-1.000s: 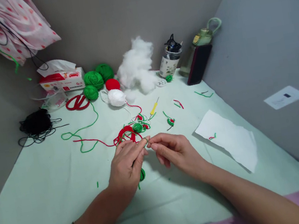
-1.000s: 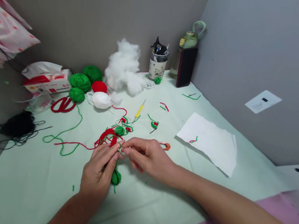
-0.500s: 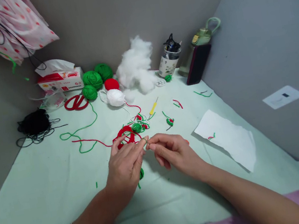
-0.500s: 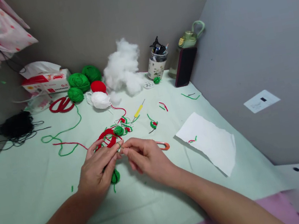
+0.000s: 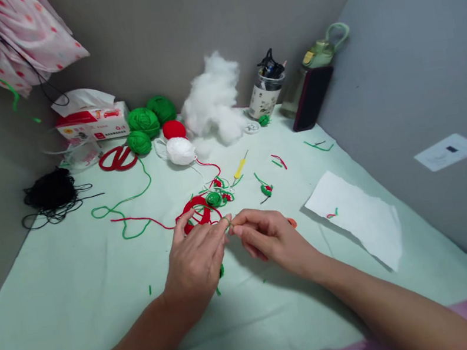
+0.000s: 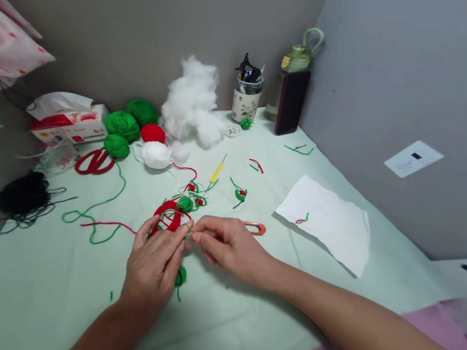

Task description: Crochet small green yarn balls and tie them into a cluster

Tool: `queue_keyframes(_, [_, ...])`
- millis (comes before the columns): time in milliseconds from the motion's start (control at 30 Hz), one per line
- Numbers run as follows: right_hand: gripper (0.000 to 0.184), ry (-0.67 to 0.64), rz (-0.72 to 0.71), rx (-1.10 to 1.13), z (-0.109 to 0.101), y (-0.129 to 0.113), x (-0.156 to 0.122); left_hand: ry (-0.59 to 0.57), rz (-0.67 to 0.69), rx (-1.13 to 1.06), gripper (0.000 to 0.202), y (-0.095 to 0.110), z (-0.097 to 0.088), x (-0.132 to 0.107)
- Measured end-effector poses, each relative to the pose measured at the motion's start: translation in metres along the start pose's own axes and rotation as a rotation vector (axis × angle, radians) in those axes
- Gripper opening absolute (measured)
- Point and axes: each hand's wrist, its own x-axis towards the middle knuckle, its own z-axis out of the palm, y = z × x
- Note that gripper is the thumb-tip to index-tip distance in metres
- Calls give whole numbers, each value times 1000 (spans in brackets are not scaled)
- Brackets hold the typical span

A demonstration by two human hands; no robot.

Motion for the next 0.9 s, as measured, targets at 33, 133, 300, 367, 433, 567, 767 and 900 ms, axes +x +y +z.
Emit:
queue_keyframes(33, [22,-4,9,1,0,0,0,-7,-1,1,31,0,0,0])
queue_keyframes(133, [24,-14,35,19,-1,-1,1,-32,-16,4,32,1,0,0])
queue_keyframes(300, [24,6,29,26,-1,-2,3,-98,-55,-13,33,4,-4,0])
queue_keyframes(367, [24,10,39,29,-1,-1,4,-130,-60,5,34,4,-4,0])
queue_keyframes(433, [25,14,44,34,-2,0,5,-152,-66,23,35,4,-4,0])
queue_keyframes(567, [24,13,58,48,-4,1,7,-224,-92,43,39,4,-4,0])
queue_keyframes(767, [25,25,82,56,-3,6,10,-306,-145,27,42,1,-3,-1])
queue_keyframes(900, [27,23,106,72,-3,9,10,-303,-143,33,43,1,-2,-1])
